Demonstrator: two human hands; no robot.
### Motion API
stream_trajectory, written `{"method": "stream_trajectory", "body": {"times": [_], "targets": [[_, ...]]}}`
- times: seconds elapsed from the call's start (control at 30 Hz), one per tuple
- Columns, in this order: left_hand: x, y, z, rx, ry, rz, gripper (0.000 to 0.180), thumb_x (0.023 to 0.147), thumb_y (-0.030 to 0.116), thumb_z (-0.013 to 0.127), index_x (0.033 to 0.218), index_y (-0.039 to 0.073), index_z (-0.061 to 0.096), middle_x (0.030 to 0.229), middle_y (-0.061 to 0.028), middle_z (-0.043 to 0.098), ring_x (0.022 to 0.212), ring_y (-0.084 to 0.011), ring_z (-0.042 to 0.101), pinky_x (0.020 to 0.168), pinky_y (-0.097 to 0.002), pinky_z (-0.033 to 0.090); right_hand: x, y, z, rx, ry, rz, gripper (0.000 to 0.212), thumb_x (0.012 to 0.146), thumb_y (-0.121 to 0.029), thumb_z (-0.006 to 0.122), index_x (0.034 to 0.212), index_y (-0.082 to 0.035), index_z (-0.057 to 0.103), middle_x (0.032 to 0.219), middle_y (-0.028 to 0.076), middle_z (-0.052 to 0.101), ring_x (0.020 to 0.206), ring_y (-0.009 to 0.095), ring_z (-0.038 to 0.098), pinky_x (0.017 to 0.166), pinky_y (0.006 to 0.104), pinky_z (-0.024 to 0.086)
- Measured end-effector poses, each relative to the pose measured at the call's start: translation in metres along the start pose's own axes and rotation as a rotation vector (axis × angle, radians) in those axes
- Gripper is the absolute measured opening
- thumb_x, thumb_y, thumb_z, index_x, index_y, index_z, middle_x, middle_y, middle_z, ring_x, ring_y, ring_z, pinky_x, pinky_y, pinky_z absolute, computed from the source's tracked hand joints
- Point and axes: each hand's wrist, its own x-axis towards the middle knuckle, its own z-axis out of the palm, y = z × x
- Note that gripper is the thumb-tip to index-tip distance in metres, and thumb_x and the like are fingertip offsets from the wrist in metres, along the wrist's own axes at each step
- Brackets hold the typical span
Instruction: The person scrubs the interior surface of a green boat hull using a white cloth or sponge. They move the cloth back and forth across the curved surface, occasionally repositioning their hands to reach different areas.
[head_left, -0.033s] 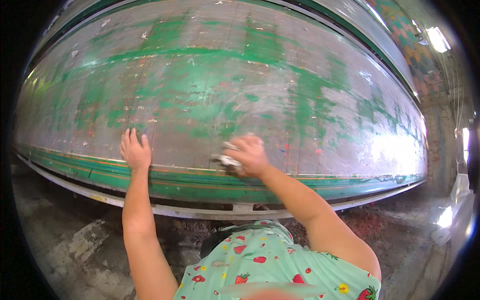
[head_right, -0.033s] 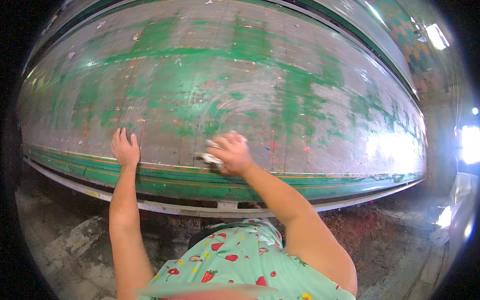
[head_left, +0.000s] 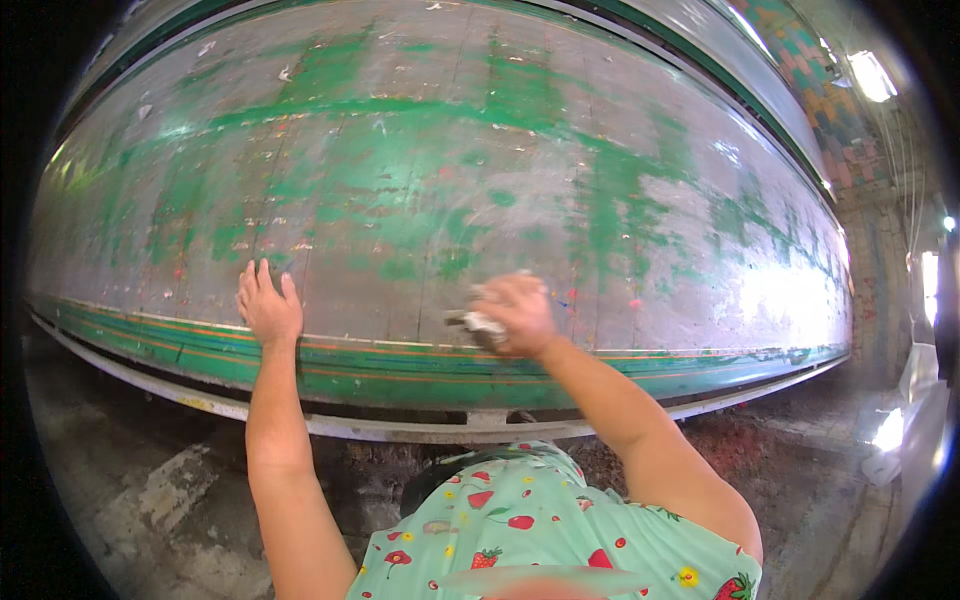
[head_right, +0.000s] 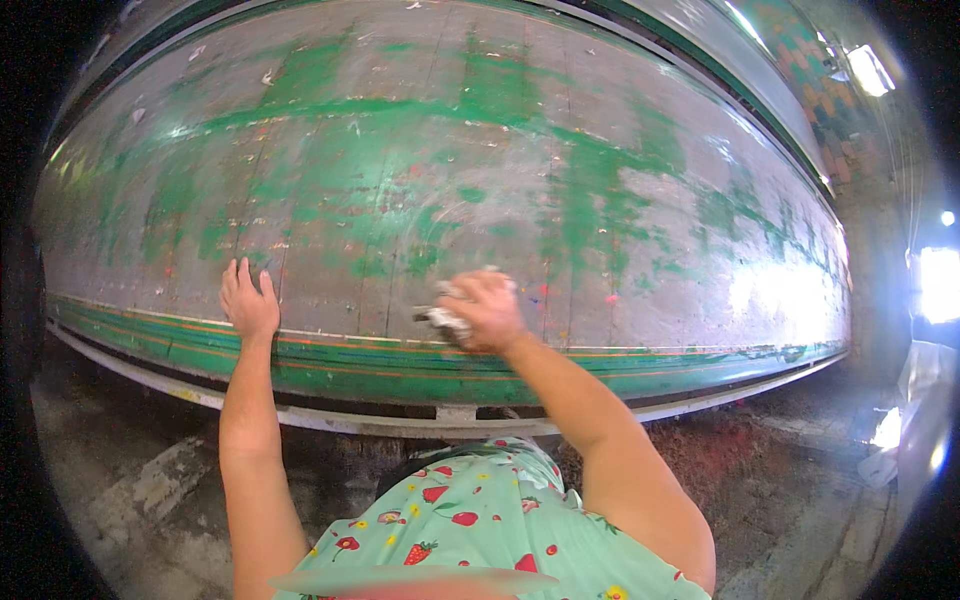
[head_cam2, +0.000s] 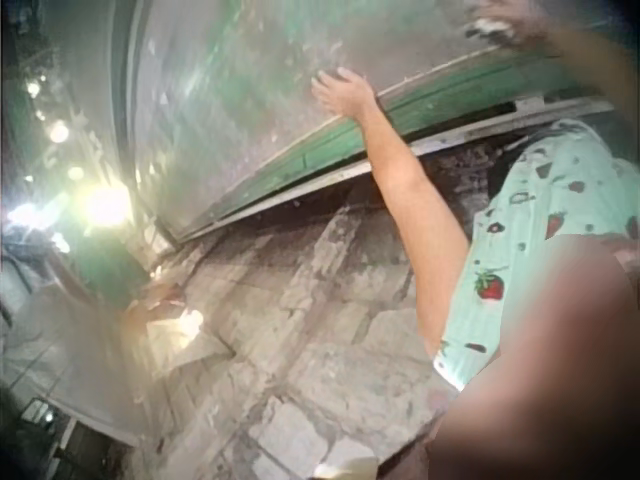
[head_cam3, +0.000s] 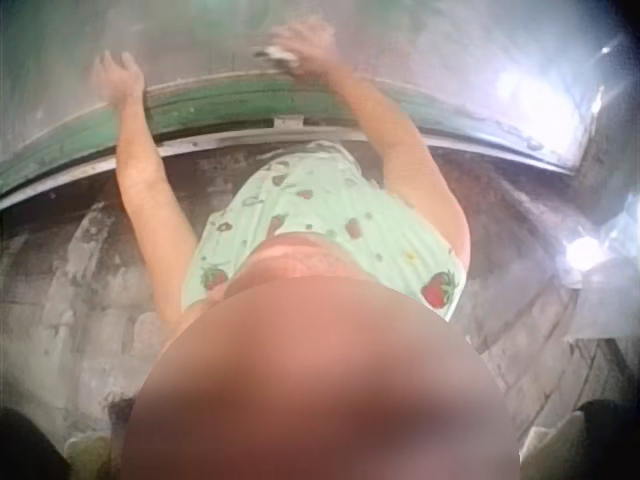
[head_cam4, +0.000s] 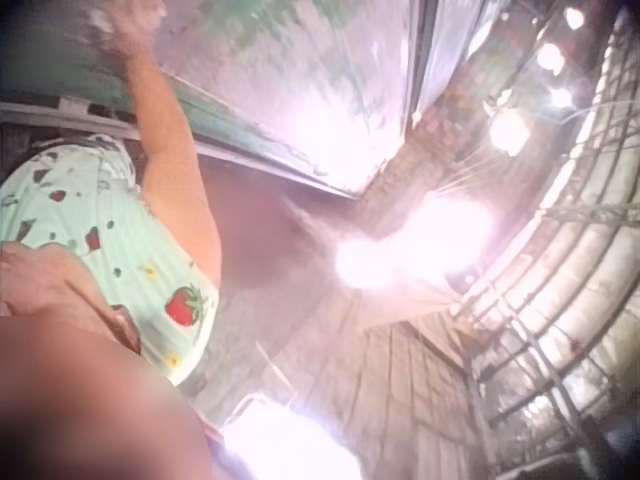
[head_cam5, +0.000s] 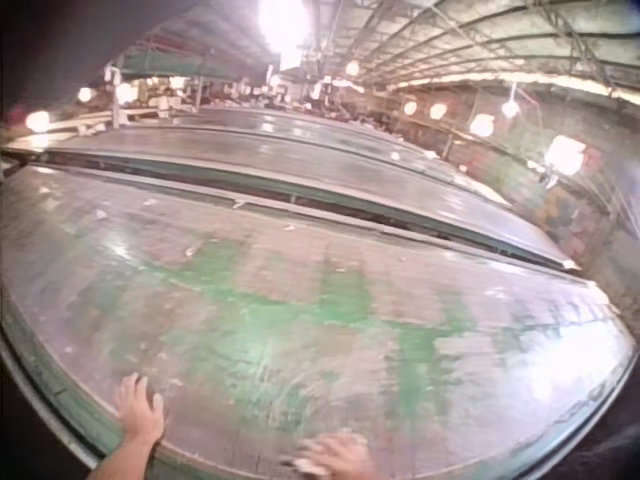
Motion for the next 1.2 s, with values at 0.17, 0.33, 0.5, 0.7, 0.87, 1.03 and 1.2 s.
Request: {"method": "stream_trajectory", "body": {"times": [0.17,0.33,0.5,0.7,0.87,1.03,1.2], "targets": [[0.014,0.001,0.007,0.045,-0.021,-0.043,0.070,0.117,0.042,0.064,0.180,0.016,0.050,0.191,-0.0149,0.040,0.178,-0.0426,0.033,0.144,-0.0660,0.024,0.018,0.133,-0.025,-0.313,0.126,0.280,0.046,0.080,-0.031,0.096,0.124,-0.024,0.088,0.142,0.010,0.076,0.132,0.039,0.071,0.111,0.0602,0.053],[0.015,0.000,0.012,0.067,0.007,-0.037,0.070,0.117,0.041,0.063,0.182,0.019,0.048,0.190,-0.0137,0.041,0.178,-0.0426,0.033,0.144,-0.0667,0.023,0.163,0.187,0.031,-0.508,0.253,0.585,0.036,0.090,-0.040,0.089,0.121,-0.023,0.089,0.128,0.009,0.075,0.121,0.037,0.071,0.105,0.0563,0.055],[0.025,-0.008,0.017,0.069,0.015,-0.003,0.072,0.116,0.041,0.065,0.183,0.022,0.047,0.192,-0.0136,0.039,0.178,-0.0425,0.033,0.143,-0.0678,0.023,0.228,0.110,0.090,-0.268,0.094,0.389,0.044,0.090,-0.042,0.092,0.129,-0.024,0.087,0.136,0.013,0.076,0.126,0.040,0.071,0.108,0.0602,0.055],[0.027,-0.009,0.015,0.105,-0.040,-0.019,0.073,0.118,0.042,0.062,0.186,0.023,0.041,0.195,-0.0118,0.034,0.180,-0.0393,0.029,0.145,-0.0654,0.020,0.038,0.027,0.029,-0.010,-0.075,-0.037,0.048,0.080,-0.032,0.093,0.128,-0.031,0.086,0.142,0.005,0.075,0.131,0.035,0.070,0.112,0.0604,0.052],[0.027,-0.007,0.012,0.126,-0.045,-0.018,0.073,0.119,0.042,0.061,0.186,0.022,0.041,0.194,-0.0124,0.034,0.180,-0.0400,0.028,0.144,-0.0659,0.020,-0.045,0.151,-0.062,-0.247,0.050,0.238,0.050,0.074,-0.030,0.096,0.123,-0.028,0.089,0.136,0.008,0.077,0.129,0.037,0.072,0.109,0.0610,0.054],[0.026,-0.007,0.012,0.105,-0.020,0.012,0.074,0.117,0.040,0.061,0.186,0.019,0.042,0.193,-0.0156,0.035,0.179,-0.0427,0.029,0.143,-0.0677,0.021,0.087,0.277,-0.029,-0.532,0.209,0.621,0.048,0.092,-0.045,0.090,0.134,-0.022,0.086,0.136,0.012,0.075,0.130,0.039,0.070,0.108,0.0597,0.056],[0.026,-0.007,0.010,0.075,-0.024,0.026,0.076,0.116,0.038,0.062,0.185,0.017,0.042,0.193,-0.0173,0.035,0.179,-0.0455,0.029,0.143,-0.0690,0.019,0.283,0.264,0.069,-0.384,0.289,0.412,0.034,0.092,-0.044,0.089,0.118,-0.022,0.091,0.119,0.008,0.078,0.118,0.034,0.075,0.103,0.0564,0.059]]}}
